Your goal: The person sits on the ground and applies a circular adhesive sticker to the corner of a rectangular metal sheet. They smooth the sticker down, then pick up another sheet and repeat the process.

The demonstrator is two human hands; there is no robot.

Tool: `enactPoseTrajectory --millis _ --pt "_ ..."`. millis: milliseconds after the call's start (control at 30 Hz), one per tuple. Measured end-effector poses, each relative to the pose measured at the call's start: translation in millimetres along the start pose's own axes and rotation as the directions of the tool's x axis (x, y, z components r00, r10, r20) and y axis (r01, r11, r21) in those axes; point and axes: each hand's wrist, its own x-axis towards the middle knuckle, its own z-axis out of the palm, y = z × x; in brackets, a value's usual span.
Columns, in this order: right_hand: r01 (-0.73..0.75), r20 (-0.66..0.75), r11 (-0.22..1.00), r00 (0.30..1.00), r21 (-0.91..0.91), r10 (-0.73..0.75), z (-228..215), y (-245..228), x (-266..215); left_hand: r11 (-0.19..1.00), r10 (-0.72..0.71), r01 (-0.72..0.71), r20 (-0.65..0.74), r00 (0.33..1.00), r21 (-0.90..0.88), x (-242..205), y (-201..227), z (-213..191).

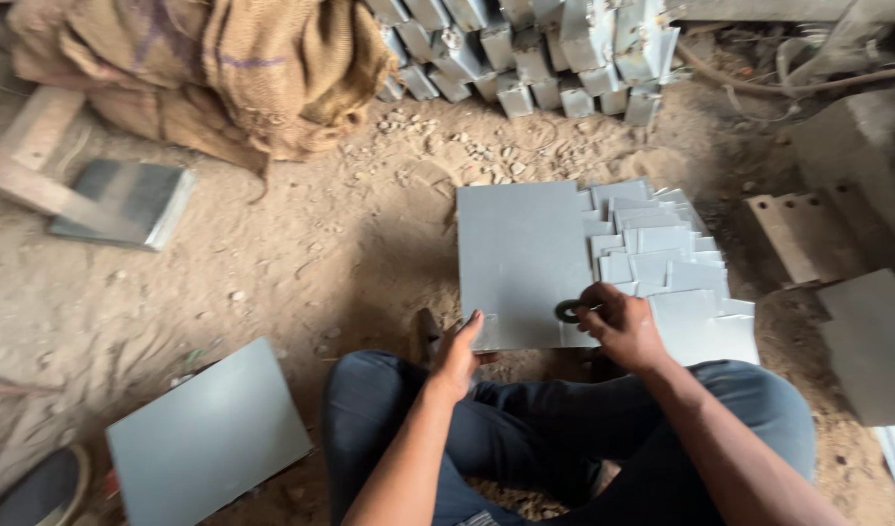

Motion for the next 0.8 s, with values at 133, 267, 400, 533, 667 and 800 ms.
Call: enactPoseTrajectory --millis 133,267,400,533,667,800 --pt "-0.027 -0.009 0.999 1.0 0.044 0.027 -7.9 -0.6 -2.1 0.999 0.003 -0.002 0.012 1.0 -0.039 -4.5 3.1 2.5" --pt "-0.073 -0.003 0.997 0.997 0.025 0.073 -12.2 -10.2 -5.1 0.998 0.03 -0.024 0.098 0.995 -0.061 -8.6 6.8 1.0" --pt "-0.127 0.004 0.992 0.992 -0.002 0.127 -16.5 -21.2 -12.0 0.999 0.033 -0.036 0.12 0.992 0.022 -3.8 1.8 -2.9" --pt "-0.135 -0.006 0.982 0.991 -0.135 0.135 -11.1 -26.0 -12.4 0.996 0.054 -0.061 0.096 0.994 0.07 7.3 -8.3 -10.8" --pt "-0.15 0.006 0.982 0.988 -0.114 0.152 -4.6 -23.0 -11.7 0.996 0.049 -0.052 0.042 0.998 0.076 15.2 -13.7 -12.3" --pt "-0.115 0.037 0.991 0.992 -0.069 0.118 6.5 -27.0 -14.5 0.997 0.057 -0.059 0.051 0.997 0.048 10.0 -10.7 -7.2"
